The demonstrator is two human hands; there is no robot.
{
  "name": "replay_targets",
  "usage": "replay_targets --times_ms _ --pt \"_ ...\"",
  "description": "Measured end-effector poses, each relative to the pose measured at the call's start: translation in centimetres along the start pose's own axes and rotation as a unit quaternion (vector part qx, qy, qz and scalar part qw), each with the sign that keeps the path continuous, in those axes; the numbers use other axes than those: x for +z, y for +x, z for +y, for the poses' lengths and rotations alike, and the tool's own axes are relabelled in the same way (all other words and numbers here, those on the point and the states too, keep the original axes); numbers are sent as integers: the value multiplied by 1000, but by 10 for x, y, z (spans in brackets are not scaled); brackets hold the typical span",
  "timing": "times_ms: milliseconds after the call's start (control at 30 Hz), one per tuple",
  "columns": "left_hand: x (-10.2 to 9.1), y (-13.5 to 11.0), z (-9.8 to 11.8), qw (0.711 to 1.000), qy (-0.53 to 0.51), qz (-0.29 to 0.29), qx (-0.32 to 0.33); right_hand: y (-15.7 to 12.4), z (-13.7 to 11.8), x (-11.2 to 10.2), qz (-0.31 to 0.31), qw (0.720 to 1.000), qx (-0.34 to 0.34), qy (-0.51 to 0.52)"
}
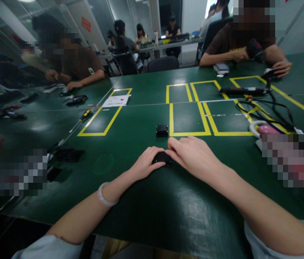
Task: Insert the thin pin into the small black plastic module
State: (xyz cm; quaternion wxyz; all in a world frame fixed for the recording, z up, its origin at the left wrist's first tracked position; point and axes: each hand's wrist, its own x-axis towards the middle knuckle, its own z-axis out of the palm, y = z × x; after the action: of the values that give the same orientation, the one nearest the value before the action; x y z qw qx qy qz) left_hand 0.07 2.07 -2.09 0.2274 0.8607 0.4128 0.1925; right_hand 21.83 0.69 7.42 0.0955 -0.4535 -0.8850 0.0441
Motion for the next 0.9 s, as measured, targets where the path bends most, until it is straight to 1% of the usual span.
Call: replay_targets --times_ms 67,233,333,533,733,900 --pt "0 0 0 1000 0 -2 -3 0 1 1 7 1000 -2 -4" --pt "-1 0 1 1000 -6 2 0 -2 0 -1 28 999 -32 29" --pt "-1 0 1 1000 -10 2 -1 -3 -2 -3 24 999 -24 23" --pt "0 0 0 1000 -3 -2 0 0 -1 -1 -9 1000 9 -29" --pt "-2 0 1 1000 -1 -10 1 -3 -1 -2 14 1000 -3 23" --pt "-2 0 1 1000 1 -7 -2 -3 -2 -3 12 1000 -5 13"
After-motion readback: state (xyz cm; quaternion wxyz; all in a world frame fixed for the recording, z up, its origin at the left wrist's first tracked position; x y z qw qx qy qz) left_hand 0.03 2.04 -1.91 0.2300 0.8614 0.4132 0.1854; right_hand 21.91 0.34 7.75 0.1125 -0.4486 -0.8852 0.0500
